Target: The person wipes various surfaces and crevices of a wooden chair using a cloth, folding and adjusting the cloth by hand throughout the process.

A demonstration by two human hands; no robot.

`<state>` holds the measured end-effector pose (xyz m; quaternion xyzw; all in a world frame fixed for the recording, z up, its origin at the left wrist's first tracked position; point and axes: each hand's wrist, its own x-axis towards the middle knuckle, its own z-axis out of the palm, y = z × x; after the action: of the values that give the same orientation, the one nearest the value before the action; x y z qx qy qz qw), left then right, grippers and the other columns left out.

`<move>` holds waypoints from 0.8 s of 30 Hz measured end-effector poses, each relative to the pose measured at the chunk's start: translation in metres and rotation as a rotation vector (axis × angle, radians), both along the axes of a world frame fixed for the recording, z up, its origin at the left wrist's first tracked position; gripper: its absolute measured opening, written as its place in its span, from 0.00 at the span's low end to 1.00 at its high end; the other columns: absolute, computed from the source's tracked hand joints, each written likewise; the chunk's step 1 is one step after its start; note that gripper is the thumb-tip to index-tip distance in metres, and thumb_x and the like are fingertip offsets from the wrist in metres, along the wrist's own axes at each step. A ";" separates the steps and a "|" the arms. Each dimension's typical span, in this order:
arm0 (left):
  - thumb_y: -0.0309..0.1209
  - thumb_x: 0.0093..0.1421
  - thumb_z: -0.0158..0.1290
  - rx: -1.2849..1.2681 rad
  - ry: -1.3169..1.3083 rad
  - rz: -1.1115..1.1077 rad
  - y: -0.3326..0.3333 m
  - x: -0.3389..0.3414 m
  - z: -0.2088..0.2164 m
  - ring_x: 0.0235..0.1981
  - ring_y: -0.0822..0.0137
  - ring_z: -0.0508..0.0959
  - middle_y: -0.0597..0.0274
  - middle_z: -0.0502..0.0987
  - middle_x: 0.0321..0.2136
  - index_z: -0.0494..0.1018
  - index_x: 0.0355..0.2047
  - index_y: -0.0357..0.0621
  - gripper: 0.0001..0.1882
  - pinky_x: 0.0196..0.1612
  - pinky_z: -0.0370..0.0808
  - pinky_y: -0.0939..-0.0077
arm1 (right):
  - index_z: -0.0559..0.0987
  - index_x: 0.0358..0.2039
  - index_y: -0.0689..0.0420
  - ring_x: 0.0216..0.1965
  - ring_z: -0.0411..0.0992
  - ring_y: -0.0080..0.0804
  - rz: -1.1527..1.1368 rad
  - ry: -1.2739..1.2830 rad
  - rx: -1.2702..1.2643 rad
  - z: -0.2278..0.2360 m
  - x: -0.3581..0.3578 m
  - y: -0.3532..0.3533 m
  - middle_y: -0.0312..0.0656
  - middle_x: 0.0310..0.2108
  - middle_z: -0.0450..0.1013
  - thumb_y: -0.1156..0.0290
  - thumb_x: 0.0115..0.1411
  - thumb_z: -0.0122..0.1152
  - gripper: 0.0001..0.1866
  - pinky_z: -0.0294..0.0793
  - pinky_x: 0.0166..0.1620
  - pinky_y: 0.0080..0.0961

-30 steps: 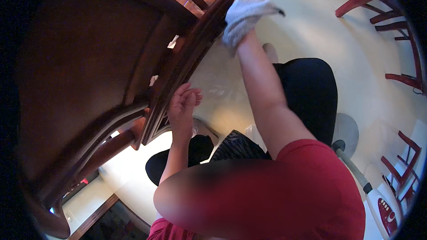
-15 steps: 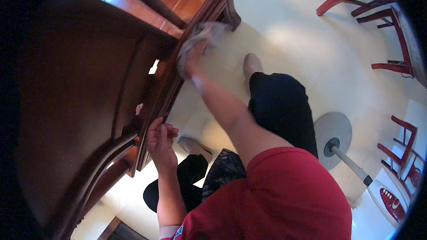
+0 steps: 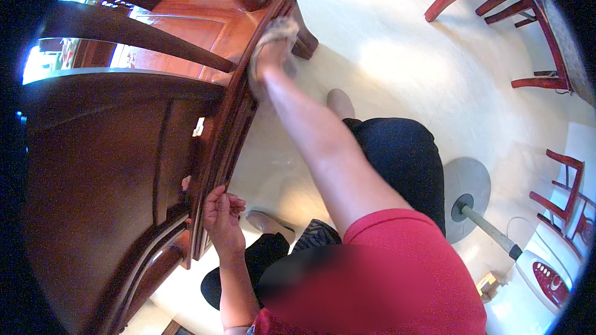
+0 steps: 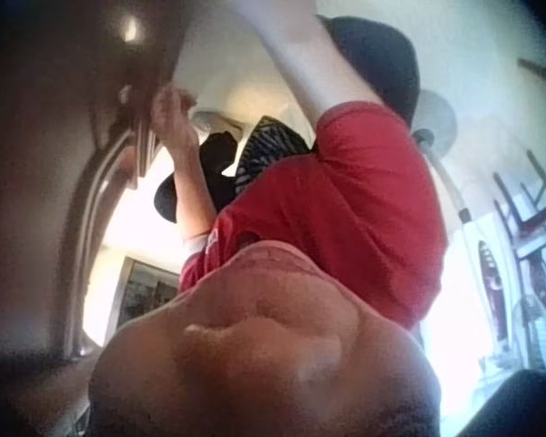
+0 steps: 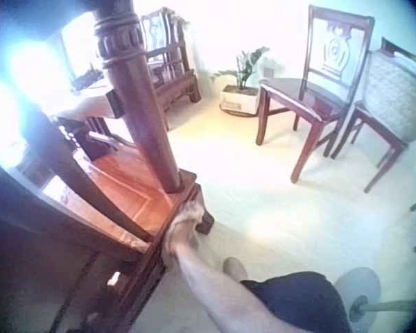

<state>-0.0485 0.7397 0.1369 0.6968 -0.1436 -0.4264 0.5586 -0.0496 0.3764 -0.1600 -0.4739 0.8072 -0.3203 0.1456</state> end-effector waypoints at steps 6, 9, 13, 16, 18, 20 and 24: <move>0.27 0.63 0.46 -0.005 0.106 0.087 0.008 0.007 -0.001 0.29 0.72 0.73 0.63 0.72 0.28 0.68 0.43 0.40 0.09 0.36 0.71 0.78 | 0.60 0.57 0.54 0.59 0.57 0.43 -0.200 -1.442 -0.010 -0.007 -0.001 -0.066 0.46 0.60 0.56 0.55 0.65 0.32 0.25 0.60 0.59 0.34; 0.26 0.63 0.45 0.017 0.125 0.139 0.015 0.017 0.003 0.29 0.72 0.74 0.63 0.73 0.28 0.68 0.44 0.40 0.10 0.37 0.72 0.78 | 0.61 0.55 0.53 0.57 0.59 0.41 -0.204 -1.565 0.093 -0.028 -0.016 -0.111 0.46 0.57 0.58 0.55 0.64 0.33 0.23 0.61 0.57 0.34; 0.27 0.63 0.44 -0.049 0.124 0.136 0.028 0.026 0.004 0.29 0.71 0.74 0.65 0.73 0.28 0.69 0.44 0.42 0.09 0.36 0.74 0.76 | 0.64 0.52 0.52 0.54 0.61 0.39 -0.151 -1.675 0.124 -0.026 -0.063 -0.164 0.45 0.54 0.60 0.55 0.64 0.34 0.21 0.62 0.56 0.34; 0.26 0.63 0.45 -0.024 0.135 0.202 0.035 0.035 0.004 0.29 0.73 0.73 0.64 0.73 0.28 0.70 0.42 0.43 0.09 0.36 0.72 0.79 | 0.66 0.49 0.52 0.52 0.62 0.38 -0.146 -1.789 0.211 -0.031 -0.026 -0.103 0.44 0.52 0.62 0.56 0.63 0.35 0.20 0.64 0.55 0.33; 0.26 0.63 0.45 -0.059 0.198 0.252 0.037 0.036 0.002 0.28 0.73 0.73 0.65 0.73 0.28 0.70 0.43 0.43 0.09 0.36 0.71 0.79 | 0.67 0.48 0.51 0.51 0.63 0.37 -0.151 -1.864 0.246 -0.033 -0.028 -0.089 0.44 0.50 0.64 0.56 0.63 0.35 0.19 0.64 0.54 0.33; 0.26 0.63 0.45 -0.073 0.232 0.256 0.038 0.035 0.010 0.28 0.73 0.73 0.65 0.73 0.28 0.70 0.42 0.43 0.09 0.35 0.71 0.79 | 0.68 0.46 0.51 0.49 0.64 0.36 -0.136 -1.916 0.235 -0.031 -0.062 -0.122 0.43 0.48 0.65 0.56 0.63 0.35 0.18 0.65 0.53 0.33; 0.26 0.62 0.45 -0.103 0.279 0.251 0.043 0.036 0.012 0.29 0.73 0.73 0.65 0.73 0.28 0.70 0.42 0.43 0.09 0.35 0.71 0.79 | 0.71 0.43 0.50 0.47 0.66 0.34 -0.063 -2.009 0.206 -0.019 -0.063 -0.141 0.42 0.45 0.67 0.56 0.62 0.36 0.17 0.67 0.51 0.33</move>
<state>-0.0122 0.7827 0.1492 0.6138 0.0017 -0.4380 0.6568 -0.1128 0.2357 -0.1793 0.0517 0.3467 -0.5035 0.7897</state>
